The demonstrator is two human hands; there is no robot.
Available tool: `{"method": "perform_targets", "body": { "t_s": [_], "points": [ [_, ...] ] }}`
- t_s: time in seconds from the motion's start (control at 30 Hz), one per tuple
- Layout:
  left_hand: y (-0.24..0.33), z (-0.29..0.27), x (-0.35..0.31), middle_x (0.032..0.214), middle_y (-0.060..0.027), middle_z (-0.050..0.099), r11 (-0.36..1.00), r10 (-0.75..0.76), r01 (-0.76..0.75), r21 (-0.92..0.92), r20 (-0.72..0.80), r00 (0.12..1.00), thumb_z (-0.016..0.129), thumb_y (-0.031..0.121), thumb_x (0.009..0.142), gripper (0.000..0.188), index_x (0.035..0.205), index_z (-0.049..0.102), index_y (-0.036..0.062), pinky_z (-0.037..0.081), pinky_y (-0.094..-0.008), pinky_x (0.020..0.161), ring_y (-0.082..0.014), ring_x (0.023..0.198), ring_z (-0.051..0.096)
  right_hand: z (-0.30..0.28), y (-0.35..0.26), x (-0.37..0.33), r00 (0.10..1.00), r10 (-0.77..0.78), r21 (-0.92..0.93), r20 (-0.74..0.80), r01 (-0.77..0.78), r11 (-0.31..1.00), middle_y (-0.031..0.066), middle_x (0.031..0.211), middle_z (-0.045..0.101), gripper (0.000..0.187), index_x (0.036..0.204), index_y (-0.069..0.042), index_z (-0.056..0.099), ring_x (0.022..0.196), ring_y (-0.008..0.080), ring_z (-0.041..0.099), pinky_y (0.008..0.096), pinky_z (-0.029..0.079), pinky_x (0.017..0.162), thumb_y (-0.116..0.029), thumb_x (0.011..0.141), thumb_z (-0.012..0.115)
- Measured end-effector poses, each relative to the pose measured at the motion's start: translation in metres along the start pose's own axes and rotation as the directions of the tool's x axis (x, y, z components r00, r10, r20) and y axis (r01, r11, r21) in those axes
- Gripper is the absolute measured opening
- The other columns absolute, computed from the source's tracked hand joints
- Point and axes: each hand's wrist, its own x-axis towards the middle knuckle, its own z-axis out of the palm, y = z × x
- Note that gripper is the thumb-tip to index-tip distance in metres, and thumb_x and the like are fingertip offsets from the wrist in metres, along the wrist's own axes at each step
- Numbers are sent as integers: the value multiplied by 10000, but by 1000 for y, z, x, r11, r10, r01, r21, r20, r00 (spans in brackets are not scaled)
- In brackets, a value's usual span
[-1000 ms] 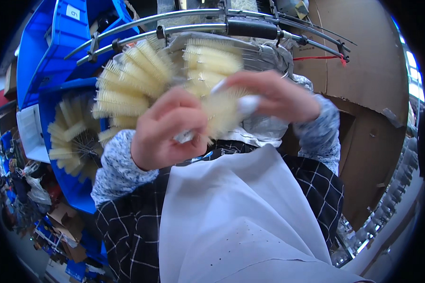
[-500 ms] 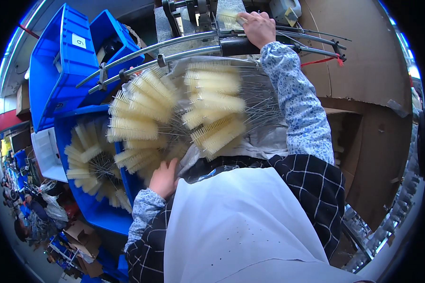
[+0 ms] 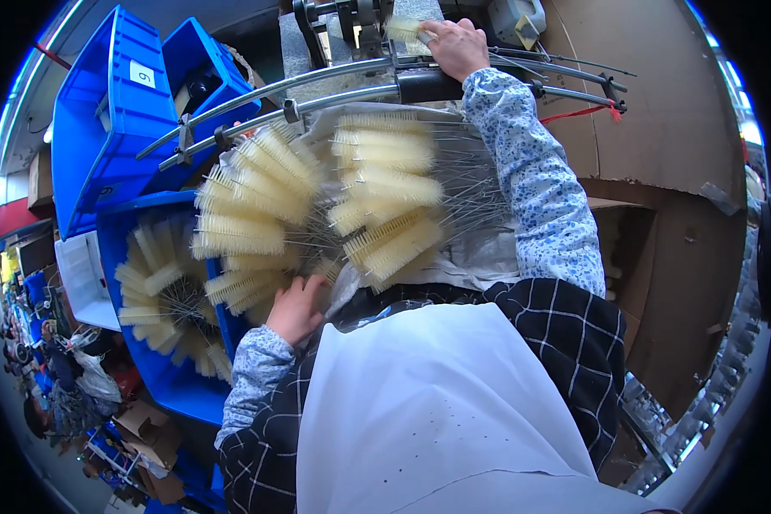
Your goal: The person repeatedly picks up a bundle of bristles and a metal rod, inserts the rod into the bristles, and places the assembled brush into a blue bin. The process is continuous and repetitive, focusing on the manual assembly of cleaning brushes.
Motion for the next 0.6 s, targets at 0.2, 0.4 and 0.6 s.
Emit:
{"method": "perform_targets", "body": {
  "t_s": [0.2,0.4,0.6],
  "points": [
    [17,-46,-23,1045,-156,447,974,23,-36,-225,-58,998,575,89,653,488,1114,418,104,434,-363,782,-347,936,502,1,3,-1,1000,16,-9,-24,-16,1000,20,904,607,278,1072,-268,573,845,214,523,388,400,729,-268,805,495],
    [25,-90,-50,1007,-145,477,963,128,-185,-194,-273,953,612,118,664,335,982,516,77,439,-347,766,-320,886,531,9,8,6,990,86,96,114,-97,991,35,954,615,275,1097,-295,570,897,204,509,373,361,776,-343,851,455],
    [29,-126,-68,978,-142,507,942,182,-307,-136,-564,805,647,26,606,327,902,508,19,407,-316,779,-245,867,519,13,10,12,993,38,53,114,-45,998,40,985,595,290,1108,-303,559,966,211,473,395,335,808,-349,841,456]
  ]
}}
